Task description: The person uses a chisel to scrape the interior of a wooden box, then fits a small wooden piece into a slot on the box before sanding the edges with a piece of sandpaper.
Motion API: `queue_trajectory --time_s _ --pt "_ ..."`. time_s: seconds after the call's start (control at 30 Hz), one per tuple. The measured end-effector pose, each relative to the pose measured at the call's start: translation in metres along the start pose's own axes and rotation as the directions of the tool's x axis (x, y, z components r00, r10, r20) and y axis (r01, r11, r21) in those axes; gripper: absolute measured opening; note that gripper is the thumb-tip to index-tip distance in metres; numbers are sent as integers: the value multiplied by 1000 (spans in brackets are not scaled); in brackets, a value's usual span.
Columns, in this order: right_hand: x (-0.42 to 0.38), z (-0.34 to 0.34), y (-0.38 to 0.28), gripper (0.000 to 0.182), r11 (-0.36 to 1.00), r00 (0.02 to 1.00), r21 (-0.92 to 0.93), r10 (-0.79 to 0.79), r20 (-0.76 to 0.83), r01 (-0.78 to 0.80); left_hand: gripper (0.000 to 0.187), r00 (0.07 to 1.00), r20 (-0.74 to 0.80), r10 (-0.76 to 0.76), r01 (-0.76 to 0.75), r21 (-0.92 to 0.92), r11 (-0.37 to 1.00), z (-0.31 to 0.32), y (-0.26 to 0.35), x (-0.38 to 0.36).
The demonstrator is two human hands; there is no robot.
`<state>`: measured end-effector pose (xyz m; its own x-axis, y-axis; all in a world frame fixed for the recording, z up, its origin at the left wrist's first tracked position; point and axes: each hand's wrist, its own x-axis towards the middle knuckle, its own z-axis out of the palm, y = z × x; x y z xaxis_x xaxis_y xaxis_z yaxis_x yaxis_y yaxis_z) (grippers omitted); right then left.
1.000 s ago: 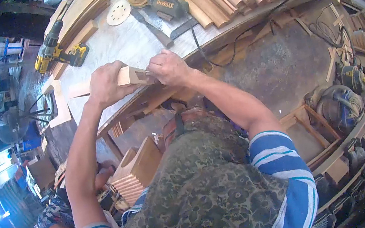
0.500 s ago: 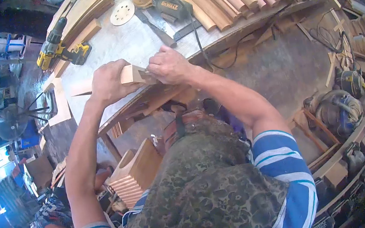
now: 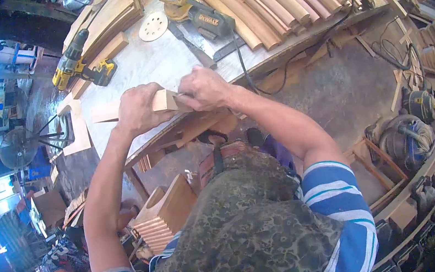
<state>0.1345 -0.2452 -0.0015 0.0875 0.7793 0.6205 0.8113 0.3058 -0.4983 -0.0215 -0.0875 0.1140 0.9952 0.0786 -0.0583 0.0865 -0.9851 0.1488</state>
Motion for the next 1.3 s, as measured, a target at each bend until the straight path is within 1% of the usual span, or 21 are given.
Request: queue_trajectory --time_s 0.07,0.17,0.2,0.23,0.3,0.37,0.43,0.57,0.63,0.8,0.87,0.9,0.97,1.0,1.03,1.1,1.13,1.17,1.23,1.27,1.3 --pt "4 -8 -9 12 1000 1000 27 2 -20 -2 47 999 26 -22 23 -27 999 8 3 -7" --pt "-8 4 1 12 995 999 85 52 -9 -51 46 999 -33 19 -19 1 1000 2 1 -3" --pt "-9 9 7 12 997 999 81 -9 -45 13 46 999 -32 19 -19 7 1000 3 1 -3" --pt "-6 5 6 12 996 999 87 2 -48 2 46 1000 -20 22 -22 5 1000 4 1 -4" --pt "6 -12 -3 15 997 998 -39 -59 25 60 47 1000 -17 20 -21 -17 1000 3 2 -3" --pt "0 -6 0 13 998 998 -15 -57 0 57 47 998 -25 51 -51 -13 999 3 3 -5" --pt "3 -9 2 10 991 999 129 23 25 -26 47 998 -27 53 -53 -1 999 0 2 -2" --pt "3 -12 -2 7 997 998 70 18 65 -22 46 998 -35 57 -57 -14 998 1 3 -3" --pt "2 -9 -3 7 983 995 155 90 51 -97 45 998 -36 54 -54 -3 999 1 4 -2" --pt "-3 -12 -17 8 985 995 141 100 24 -102 45 1000 3 22 -22 -6 1000 4 3 -5" --pt "-5 -15 -22 13 967 982 178 188 -17 -182 47 998 -29 50 -50 1 999 4 1 -4" --pt "-8 -10 -27 13 968 983 178 184 -15 -178 47 998 -32 46 -46 2 999 4 0 -3" --pt "-19 4 -48 19 832 863 340 495 -99 -438 48 997 -42 62 -63 -14 998 4 1 -4" --pt "-20 9 -58 23 758 801 398 592 -89 -516 48 997 -40 66 -67 -14 998 3 1 -2" --pt "-17 9 -65 23 756 798 399 596 -91 -519 48 999 -32 40 -41 -4 999 2 2 -2" --pt "-12 7 -78 26 633 693 457 720 -50 -625 48 1000 -10 19 -19 2 1000 5 5 -4" --pt "-10 8 -79 26 659 720 456 692 -54 -599 48 1000 -7 13 -13 -2 1000 5 4 -3" --pt "-11 11 -80 26 655 715 458 697 -58 -601 48 1000 -2 6 -6 -7 1000 5 4 -3" --pt "-13 14 -78 26 728 764 439 631 -132 -526 47 1000 -13 7 -7 -15 1000 5 5 -3" --pt "-12 11 -77 26 729 763 437 632 -135 -527 46 1000 -29 1 -2 -22 1000 5 5 -3" --pt "-12 8 -77 26 726 762 391 641 -88 -565 46 1000 -29 4 -5 -23 1000 4 5 -2"
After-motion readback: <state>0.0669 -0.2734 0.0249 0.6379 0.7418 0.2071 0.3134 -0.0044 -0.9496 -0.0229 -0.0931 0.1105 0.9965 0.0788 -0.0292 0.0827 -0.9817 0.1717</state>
